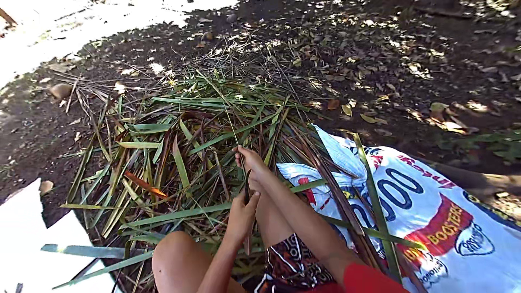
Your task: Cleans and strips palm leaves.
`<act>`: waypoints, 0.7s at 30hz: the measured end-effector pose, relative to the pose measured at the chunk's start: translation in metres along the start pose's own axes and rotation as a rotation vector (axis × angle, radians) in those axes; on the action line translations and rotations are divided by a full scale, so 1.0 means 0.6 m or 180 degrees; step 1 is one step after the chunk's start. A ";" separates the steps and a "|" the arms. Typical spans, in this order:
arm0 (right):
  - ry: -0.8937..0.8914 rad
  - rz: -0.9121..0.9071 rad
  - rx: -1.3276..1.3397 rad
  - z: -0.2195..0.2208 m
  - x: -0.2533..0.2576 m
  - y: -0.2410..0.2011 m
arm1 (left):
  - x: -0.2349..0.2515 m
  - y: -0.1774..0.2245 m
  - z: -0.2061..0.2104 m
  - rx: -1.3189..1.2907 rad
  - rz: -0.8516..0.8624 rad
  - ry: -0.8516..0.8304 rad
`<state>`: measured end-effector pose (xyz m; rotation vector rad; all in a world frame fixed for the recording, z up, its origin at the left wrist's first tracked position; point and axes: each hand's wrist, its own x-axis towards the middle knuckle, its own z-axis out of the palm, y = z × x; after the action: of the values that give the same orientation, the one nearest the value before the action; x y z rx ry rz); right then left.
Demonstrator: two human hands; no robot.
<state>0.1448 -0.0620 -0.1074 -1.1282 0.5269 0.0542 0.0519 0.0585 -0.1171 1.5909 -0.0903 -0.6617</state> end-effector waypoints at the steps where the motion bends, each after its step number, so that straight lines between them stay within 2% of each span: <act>1: -0.0122 -0.0064 -0.0078 0.000 0.004 0.000 | -0.002 0.001 0.001 -0.0097 0.0053 0.0007; 4: -0.0628 -0.0270 -0.0631 -0.013 -0.004 0.003 | -0.001 0.010 -0.005 -0.0568 0.0161 0.0164; 7: -0.0605 -0.0317 -0.1514 -0.022 -0.070 0.011 | 0.002 0.015 -0.029 -0.0917 0.0188 0.0527; 9: -0.0963 -0.0424 -0.2081 -0.044 -0.122 0.020 | 0.006 0.017 -0.043 -0.0847 0.0344 0.0679; 12: -0.1687 -0.0453 -0.1749 -0.066 -0.172 0.053 | 0.004 0.017 -0.054 -0.0347 0.0480 0.0793; 17: -0.1517 -0.0659 -0.1486 -0.047 -0.183 0.061 | 0.000 0.017 -0.044 -0.0400 0.0435 0.0389; 21: -0.1707 -0.0683 -0.0834 -0.052 -0.175 0.062 | 0.006 0.009 -0.061 -0.0391 0.0623 0.0062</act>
<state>0.0295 -0.0498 -0.1040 -1.3568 -0.0840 0.2375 0.0732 0.0884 -0.1138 1.4486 -0.1851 -0.4900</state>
